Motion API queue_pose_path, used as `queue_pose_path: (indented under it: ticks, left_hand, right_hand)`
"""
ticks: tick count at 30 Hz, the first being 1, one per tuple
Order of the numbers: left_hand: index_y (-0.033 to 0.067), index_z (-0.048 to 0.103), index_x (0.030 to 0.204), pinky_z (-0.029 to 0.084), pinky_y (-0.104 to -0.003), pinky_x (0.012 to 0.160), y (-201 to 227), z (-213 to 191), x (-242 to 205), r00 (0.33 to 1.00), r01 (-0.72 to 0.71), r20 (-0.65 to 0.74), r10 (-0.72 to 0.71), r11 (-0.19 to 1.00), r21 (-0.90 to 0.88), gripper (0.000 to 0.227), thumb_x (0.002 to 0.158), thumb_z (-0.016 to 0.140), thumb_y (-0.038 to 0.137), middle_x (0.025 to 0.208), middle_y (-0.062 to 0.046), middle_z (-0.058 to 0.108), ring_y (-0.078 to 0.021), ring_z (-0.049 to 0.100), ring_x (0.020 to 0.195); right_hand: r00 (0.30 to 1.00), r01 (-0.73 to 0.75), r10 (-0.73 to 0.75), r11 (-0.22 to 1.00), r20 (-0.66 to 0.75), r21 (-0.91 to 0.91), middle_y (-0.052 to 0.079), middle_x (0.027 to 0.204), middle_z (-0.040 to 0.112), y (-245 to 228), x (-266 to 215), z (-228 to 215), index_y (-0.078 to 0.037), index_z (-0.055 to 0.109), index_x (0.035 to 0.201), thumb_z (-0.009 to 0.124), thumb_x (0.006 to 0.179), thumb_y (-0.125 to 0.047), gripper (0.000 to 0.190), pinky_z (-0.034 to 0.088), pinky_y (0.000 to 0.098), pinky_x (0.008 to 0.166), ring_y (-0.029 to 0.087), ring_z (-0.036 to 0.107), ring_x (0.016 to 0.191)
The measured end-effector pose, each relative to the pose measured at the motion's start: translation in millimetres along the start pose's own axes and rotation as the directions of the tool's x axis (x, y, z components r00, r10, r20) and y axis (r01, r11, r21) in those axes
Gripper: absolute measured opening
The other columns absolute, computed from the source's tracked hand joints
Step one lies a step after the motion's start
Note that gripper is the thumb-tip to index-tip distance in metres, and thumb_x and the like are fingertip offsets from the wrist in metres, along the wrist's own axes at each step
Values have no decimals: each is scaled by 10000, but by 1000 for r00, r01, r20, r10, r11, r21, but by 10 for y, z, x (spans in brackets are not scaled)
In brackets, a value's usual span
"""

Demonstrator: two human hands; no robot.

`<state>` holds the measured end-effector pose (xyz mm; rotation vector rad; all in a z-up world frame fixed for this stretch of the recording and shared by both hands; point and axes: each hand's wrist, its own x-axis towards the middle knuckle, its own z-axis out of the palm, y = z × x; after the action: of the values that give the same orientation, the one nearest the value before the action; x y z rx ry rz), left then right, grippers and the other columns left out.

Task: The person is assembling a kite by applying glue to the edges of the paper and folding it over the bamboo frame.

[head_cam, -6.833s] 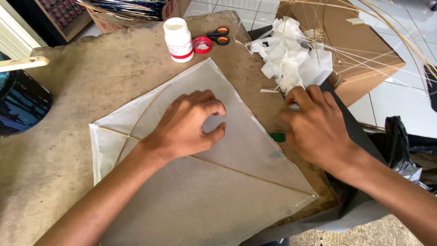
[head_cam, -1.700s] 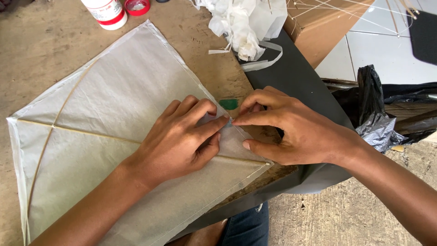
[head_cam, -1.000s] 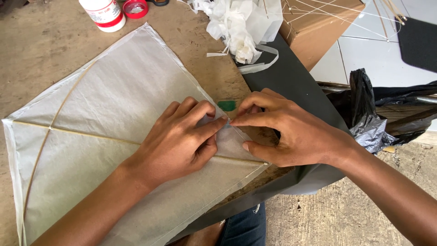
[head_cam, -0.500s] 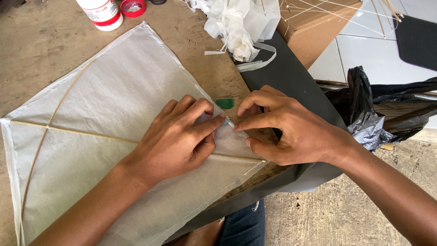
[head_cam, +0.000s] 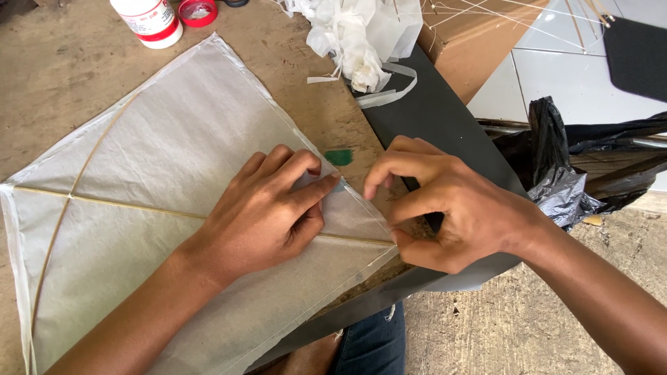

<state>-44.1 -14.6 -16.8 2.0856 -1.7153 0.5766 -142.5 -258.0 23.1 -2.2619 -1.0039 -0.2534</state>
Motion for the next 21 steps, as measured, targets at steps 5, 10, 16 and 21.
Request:
queue_pose_path:
  ticks: [5,10,16,21]
  left_hand:
    - [53,718,1152,473,-433,727,17,-10,8,1000,5,-9,-5,1000,10,298,872,619,72,1028,-87,560,-291,543,889]
    - [45,720,1154,470,-431,725,20,-15,11,1000,5,-13,-5,1000,17,311,863,614,76,1022,-88,560,-292,538,882]
    - [63,717,1164,467,-429,711,16,1,3,1000,15,-5,-15,1000,22,317,864,617,87,1029,-80,557,-286,540,883]
    - [49,715,1162,458,-427,711,15,-11,5,1000,9,4,-9,1000,12,312,866,622,85,1030,-85,555,-287,536,894]
  right_hand:
    - [995,-94,92,994,-27,-55,123,1066,629,62,-37,27,-35,755,1083,574,710,-79,417,485,430,874,245,589,949]
    - [992,-125,125,989,-3,-76,149,1057,605,15,14,14,5,705,1225,551,749,-38,501,502,456,880,293,594,989]
    - [994,-103,108,986,28,-131,154,1081,580,-13,41,10,13,704,1233,544,741,-65,523,489,453,872,303,576,982]
    - [995,-79,86,987,43,-143,164,1071,565,-23,68,9,18,702,1222,523,754,-53,506,483,459,865,314,580,968]
